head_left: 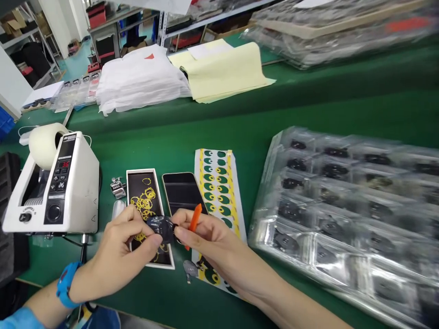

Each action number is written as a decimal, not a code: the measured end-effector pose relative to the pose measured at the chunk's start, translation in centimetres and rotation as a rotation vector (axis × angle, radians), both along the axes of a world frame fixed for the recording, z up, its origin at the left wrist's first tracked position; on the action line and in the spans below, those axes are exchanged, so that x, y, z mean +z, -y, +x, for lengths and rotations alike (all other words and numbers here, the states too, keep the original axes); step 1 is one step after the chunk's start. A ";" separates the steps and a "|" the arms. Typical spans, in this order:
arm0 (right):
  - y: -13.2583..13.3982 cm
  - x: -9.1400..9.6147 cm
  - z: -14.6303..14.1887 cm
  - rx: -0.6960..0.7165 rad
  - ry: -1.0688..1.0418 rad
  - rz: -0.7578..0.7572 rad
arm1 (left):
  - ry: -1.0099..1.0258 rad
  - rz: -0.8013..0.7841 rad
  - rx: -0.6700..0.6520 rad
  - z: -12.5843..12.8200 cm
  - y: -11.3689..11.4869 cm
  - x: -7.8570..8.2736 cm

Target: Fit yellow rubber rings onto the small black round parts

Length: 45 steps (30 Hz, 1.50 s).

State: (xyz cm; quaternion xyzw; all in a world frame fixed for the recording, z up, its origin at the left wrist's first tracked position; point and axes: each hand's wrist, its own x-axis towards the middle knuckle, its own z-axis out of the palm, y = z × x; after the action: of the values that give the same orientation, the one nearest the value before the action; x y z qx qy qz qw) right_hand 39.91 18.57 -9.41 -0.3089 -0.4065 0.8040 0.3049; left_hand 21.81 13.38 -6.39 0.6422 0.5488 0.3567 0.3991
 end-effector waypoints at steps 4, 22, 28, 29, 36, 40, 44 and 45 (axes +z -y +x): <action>0.2 -0.1 0.1 -0.003 -0.003 -0.005 | 0.003 -0.001 0.005 0.0 -0.1 0.0; 0.2 -0.9 -0.8 -0.092 0.088 0.170 | -0.257 0.211 0.110 1.0 -0.5 -0.7; 0.2 -0.7 0.0 -0.146 0.090 0.188 | -0.285 0.411 0.232 -0.4 -0.9 0.0; 0.2 -0.6 0.1 -0.139 0.098 0.183 | -0.245 0.493 0.238 -0.5 -0.9 0.0; 1.3 -0.6 -0.3 -0.073 0.025 0.159 | -0.145 0.690 -0.052 0.1 -1.3 -1.1; 1.8 0.2 -0.5 -0.081 0.055 0.082 | -0.080 0.651 -0.109 0.3 -1.8 -1.8; 1.9 0.6 -0.6 -0.030 0.027 0.059 | -0.040 0.590 -0.189 0.3 -2.0 -2.0; 1.9 0.5 -0.7 -0.018 0.008 0.064 | -0.033 0.580 -0.199 0.4 -2.0 -2.0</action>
State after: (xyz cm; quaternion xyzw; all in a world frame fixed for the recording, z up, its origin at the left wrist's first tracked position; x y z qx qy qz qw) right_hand 39.24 16.64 -8.94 -0.3057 -0.4303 0.7866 0.3203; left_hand 22.24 15.38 -8.43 0.7856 0.3650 0.4470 0.2230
